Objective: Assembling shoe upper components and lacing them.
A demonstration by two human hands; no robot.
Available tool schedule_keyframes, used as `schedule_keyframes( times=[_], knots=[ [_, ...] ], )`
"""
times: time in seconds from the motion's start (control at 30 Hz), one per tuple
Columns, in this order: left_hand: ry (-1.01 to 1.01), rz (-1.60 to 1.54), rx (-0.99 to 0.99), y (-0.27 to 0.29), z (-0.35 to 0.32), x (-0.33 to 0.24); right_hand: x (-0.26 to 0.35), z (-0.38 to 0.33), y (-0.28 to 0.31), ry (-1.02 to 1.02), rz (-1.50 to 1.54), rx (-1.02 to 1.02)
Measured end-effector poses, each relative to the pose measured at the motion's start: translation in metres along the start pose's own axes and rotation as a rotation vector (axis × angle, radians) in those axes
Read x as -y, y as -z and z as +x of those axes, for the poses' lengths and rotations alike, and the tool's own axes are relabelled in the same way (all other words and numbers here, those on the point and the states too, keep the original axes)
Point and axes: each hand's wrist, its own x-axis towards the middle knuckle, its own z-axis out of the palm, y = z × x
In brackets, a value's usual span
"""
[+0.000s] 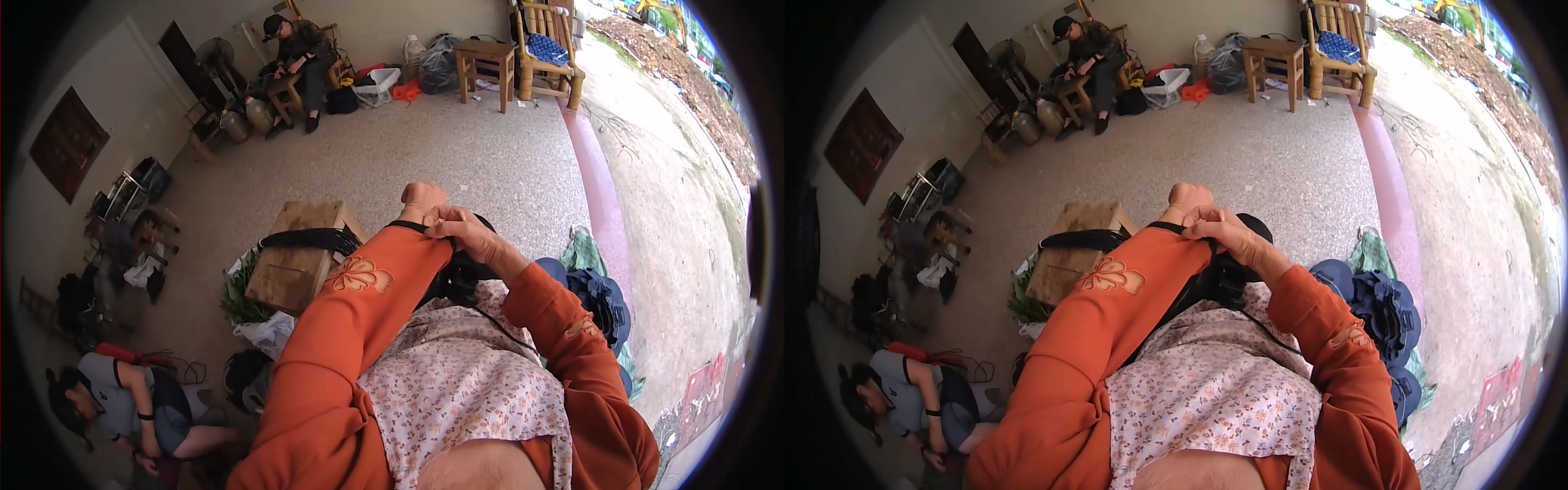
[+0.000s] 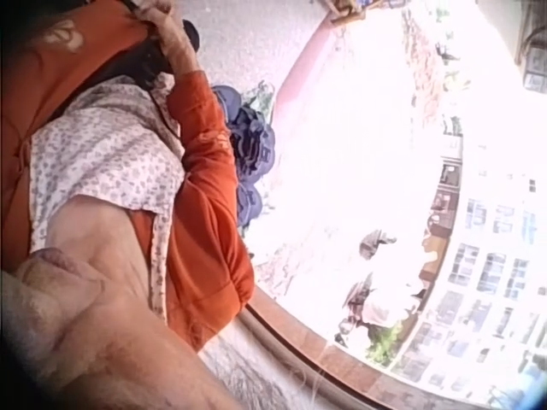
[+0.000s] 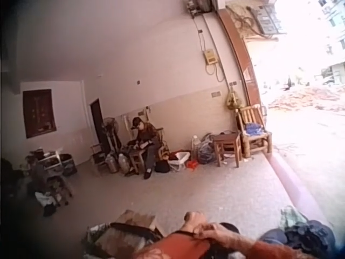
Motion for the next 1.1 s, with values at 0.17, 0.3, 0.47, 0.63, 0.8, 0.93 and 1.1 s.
schedule_keyframes(
  times=[0.17,0.3,0.47,0.63,0.8,0.93,1.1],
  knots=[
    [-0.148,0.047,0.202,-0.02,0.011,-0.012,0.001,-0.002,-0.017,0.096,-0.434,-0.12],
    [-0.265,0.375,0.058,-0.021,-0.006,-0.029,-0.001,-0.011,-0.017,0.18,-0.712,-0.322],
    [-0.151,0.244,0.062,-0.013,-0.008,-0.017,0.015,-0.011,-0.028,0.416,-0.864,-0.404],
    [-0.005,0.095,0.047,-0.003,-0.009,-0.01,0.006,-0.007,-0.02,0.401,-1.211,-0.539],
    [0.02,-0.459,-0.02,0.011,-0.026,-0.007,-0.001,-0.002,-0.001,0.372,-1.124,-0.665],
    [0.012,-1.292,0.197,-0.016,-0.027,-0.01,0.004,0.002,0.011,0.284,-1.063,-0.685],
    [-0.095,-1.549,0.584,0.025,-0.067,-0.013,0.013,-0.004,0.024,0.143,-0.758,-0.619]
  ],
)
